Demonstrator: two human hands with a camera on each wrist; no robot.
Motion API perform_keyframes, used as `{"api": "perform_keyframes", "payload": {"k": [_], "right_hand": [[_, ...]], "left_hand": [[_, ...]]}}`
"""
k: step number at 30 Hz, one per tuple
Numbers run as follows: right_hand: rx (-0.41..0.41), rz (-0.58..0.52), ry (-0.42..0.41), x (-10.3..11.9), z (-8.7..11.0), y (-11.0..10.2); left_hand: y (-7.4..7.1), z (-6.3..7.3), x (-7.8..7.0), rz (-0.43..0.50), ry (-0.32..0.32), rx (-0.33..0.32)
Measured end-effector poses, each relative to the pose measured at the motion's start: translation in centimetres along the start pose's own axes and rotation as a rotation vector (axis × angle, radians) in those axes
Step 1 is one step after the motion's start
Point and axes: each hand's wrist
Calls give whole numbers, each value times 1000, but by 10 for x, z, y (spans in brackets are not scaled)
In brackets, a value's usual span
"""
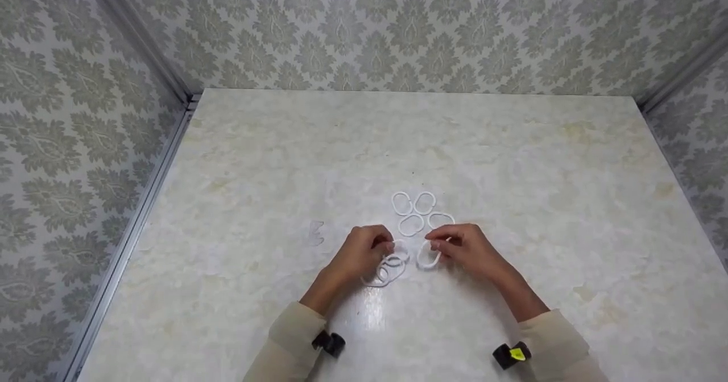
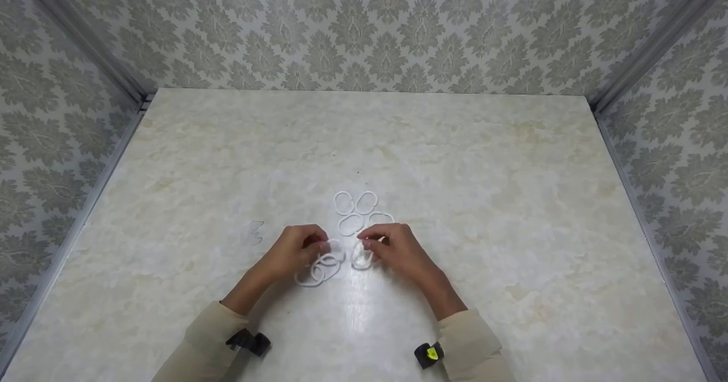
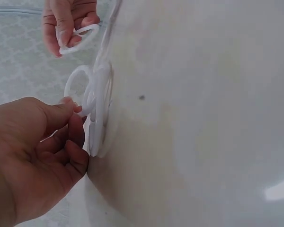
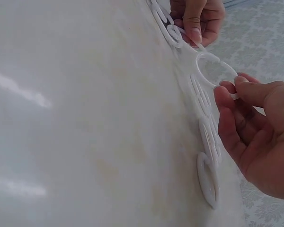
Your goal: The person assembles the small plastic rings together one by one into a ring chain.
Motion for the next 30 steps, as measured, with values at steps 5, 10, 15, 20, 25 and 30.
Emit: {"api": "perform_keyframes", "payload": {"k": [5, 10, 15, 20, 25, 30], "right_hand": [[-1, 11, 3, 1, -1, 5], [1, 65, -26, 5, 0, 9], [-10, 139, -55, 9, 1, 13], [-44, 230, -136, 12, 3, 17], [-79, 283, -217, 13, 3, 20], [-88, 284, -242, 12, 4, 21]], "left_hand": [[-1, 0, -1, 78, -21, 4], [-2, 0, -3, 129, -26, -10], [-2, -1, -3, 138, -23, -25], [-2, -1, -4, 152, -52, -20], [0, -2, -4, 154, -64, -22], [1, -3, -4, 180, -34, -45]]}}
Point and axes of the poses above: each hand's wrist, its own z-axis away from the middle knuckle, its own y-axis out of the palm, x = y × z, and after that the axes turned 4 degrees about -y, right-handed
